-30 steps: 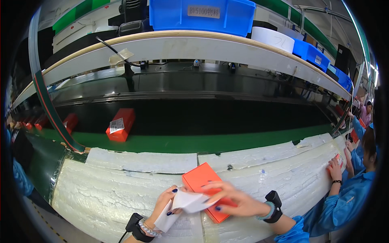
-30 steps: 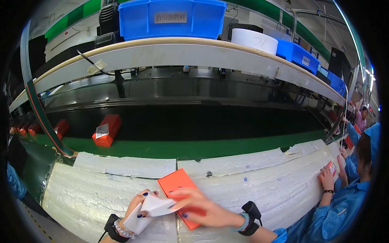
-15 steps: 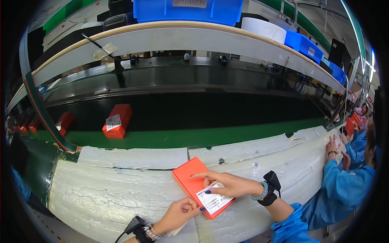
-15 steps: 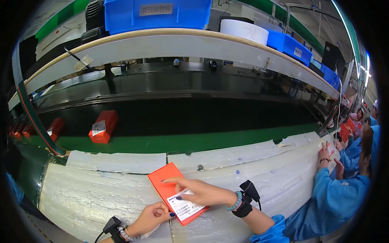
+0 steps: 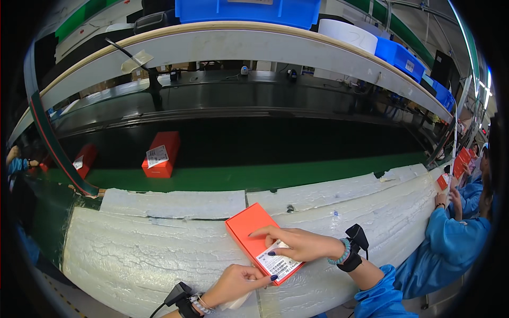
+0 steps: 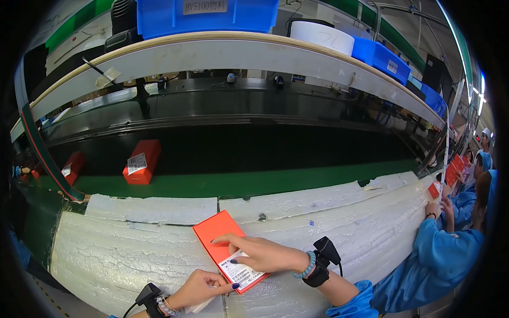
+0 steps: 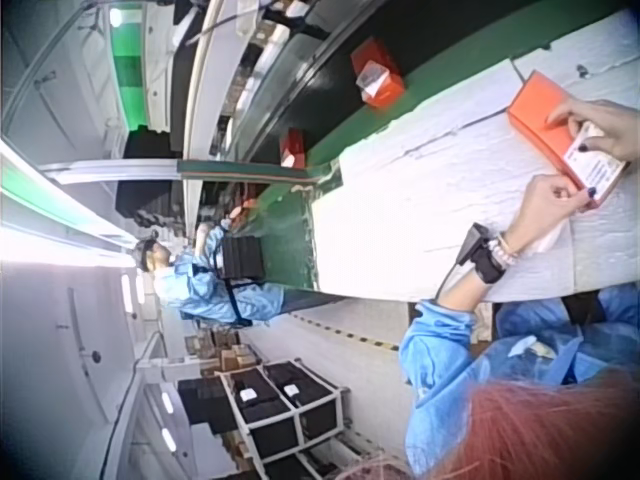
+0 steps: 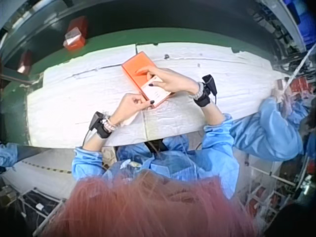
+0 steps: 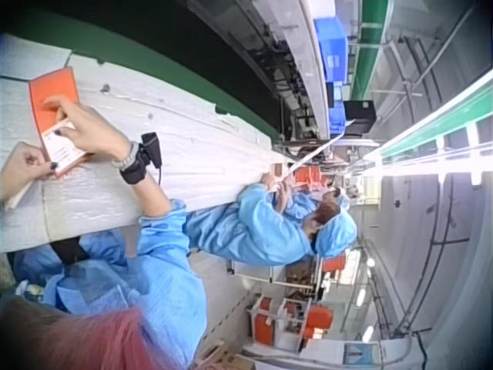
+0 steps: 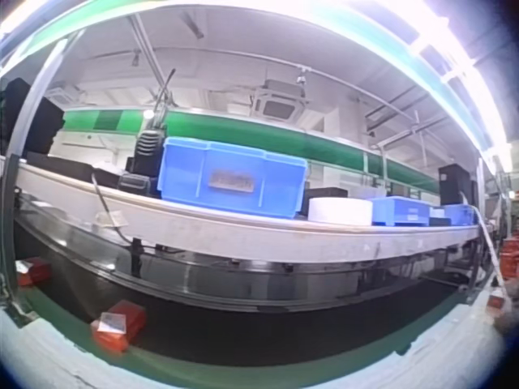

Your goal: Applying stickers or shipping labels onto red product boxes on an assembly line conveyor belt.

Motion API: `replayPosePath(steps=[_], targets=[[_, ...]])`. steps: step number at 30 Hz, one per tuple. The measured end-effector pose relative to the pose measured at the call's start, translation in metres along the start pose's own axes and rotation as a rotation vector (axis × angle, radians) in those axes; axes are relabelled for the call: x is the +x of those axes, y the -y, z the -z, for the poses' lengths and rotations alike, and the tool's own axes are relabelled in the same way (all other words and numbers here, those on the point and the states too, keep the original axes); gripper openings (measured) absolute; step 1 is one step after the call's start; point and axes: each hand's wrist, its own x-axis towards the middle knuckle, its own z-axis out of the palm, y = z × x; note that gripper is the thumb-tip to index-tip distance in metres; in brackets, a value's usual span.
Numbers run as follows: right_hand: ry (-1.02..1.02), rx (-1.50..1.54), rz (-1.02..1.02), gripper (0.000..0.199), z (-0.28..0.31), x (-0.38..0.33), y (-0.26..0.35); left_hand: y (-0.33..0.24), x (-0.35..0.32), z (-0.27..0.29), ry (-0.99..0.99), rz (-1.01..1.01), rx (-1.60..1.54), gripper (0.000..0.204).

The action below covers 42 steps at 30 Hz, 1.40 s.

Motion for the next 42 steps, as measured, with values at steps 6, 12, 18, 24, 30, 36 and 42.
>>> replayPosePath(steps=[6,12,18,24,30,36,42], targets=[[-0.045,-0.035,0.040,0.051,0.000,-0.001,0.000,0.003,0.002,-0.003,0.007,-0.019,-0.059,0.024],[-0.105,-0.206,0.120,0.047,-0.014,-0.001,-0.006,0.013,0.004,-0.005,0.024,-0.011,-0.084,0.025],[-0.360,-1.018,0.023,0.051,-0.061,-0.001,0.013,0.009,0.001,-0.006,-0.032,-0.065,-0.023,0.026],[-0.370,-0.762,0.396,0.028,-0.046,0.013,-0.008,0.015,-0.001,-0.003,0.100,-0.181,0.098,0.027],[-0.502,-0.844,-0.120,0.020,0.007,-0.060,-0.052,-0.009,-0.010,-0.008,-0.022,-0.129,0.075,0.027],[-0.561,-1.498,-0.660,0.025,0.032,-0.056,-0.078,-0.001,-0.008,-0.013,-0.054,-0.122,0.061,0.031],[-0.521,-0.803,0.034,0.041,0.024,0.111,-0.043,0.022,-0.004,-0.015,-0.210,-0.328,0.234,0.032]])
